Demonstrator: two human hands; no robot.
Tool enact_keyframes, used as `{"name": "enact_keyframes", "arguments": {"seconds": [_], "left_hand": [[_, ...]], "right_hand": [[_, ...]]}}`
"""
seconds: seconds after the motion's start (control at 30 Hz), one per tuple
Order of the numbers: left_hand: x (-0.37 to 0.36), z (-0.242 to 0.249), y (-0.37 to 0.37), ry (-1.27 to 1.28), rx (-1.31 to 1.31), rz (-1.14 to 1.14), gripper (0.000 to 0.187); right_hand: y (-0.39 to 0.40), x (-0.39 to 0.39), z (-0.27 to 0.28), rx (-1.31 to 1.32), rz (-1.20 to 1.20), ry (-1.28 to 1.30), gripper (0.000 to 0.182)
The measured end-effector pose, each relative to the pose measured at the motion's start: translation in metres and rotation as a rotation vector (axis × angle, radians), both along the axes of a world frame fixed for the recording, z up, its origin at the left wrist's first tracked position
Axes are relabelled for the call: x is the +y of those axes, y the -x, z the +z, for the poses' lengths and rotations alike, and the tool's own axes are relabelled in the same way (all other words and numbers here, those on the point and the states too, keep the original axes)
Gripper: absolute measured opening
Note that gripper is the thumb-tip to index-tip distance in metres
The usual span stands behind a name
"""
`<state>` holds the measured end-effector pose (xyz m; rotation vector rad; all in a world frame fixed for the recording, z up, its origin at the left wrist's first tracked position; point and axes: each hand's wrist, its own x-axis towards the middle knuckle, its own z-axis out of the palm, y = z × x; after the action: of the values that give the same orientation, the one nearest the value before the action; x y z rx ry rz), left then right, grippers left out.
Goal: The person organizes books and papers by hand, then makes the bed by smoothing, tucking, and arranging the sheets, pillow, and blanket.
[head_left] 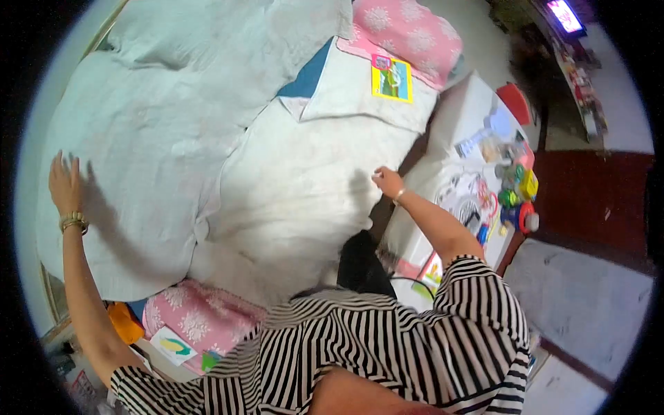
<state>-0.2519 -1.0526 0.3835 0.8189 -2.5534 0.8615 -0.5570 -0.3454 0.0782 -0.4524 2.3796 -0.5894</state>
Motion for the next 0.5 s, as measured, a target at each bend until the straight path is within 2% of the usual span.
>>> {"name": "enact_keyframes", "arguments": {"seconds": [0.03,0.07,0.1,0.13,0.17,0.2,0.3,0.33,0.4,0.47,0.5], "left_hand": [[0.011,-0.003,0.037,0.007,-0.011,0.009,0.054],[0.017,-0.006,0.074,-0.010,0.023,-0.107,0.053],[0.017,-0.015,0.107,-0.035,0.055,-0.225,0.052],[0.016,-0.024,0.131,-0.042,0.031,-0.235,0.052],[0.016,-0.036,0.147,0.105,-0.029,-0.034,0.050],[0.018,-0.050,0.161,0.251,-0.089,0.167,0.049],[-0.012,-0.057,0.141,0.191,0.024,0.022,0.047],[-0.012,-0.056,0.141,0.185,0.054,-0.036,0.047],[-0.018,-0.058,0.134,0.208,-0.006,0.024,0.047],[-0.014,-0.058,0.134,0.237,-0.055,0.086,0.047],[-0.003,-0.055,0.142,0.213,-0.014,0.012,0.048]], "right_hand": [[0.045,-0.019,-0.020,-0.039,-0.115,0.050,0.041],[0.086,-0.032,-0.047,0.071,-0.174,0.036,0.044],[0.123,-0.041,-0.064,0.049,-0.334,0.202,0.047],[0.164,-0.044,-0.101,0.116,-0.441,0.187,0.047],[0.185,-0.056,-0.078,0.244,-0.525,0.185,0.049],[0.213,-0.058,-0.078,0.226,-0.606,0.147,0.052],[0.289,-0.027,-0.133,0.453,-0.727,0.009,0.056],[0.299,-0.028,-0.111,0.374,-0.778,0.001,0.058],[0.328,-0.021,-0.138,0.511,-0.866,-0.148,0.057],[0.344,-0.039,-0.133,0.406,-0.854,-0.255,0.056],[0.351,-0.044,-0.130,0.312,-0.851,-0.352,0.056]]}}
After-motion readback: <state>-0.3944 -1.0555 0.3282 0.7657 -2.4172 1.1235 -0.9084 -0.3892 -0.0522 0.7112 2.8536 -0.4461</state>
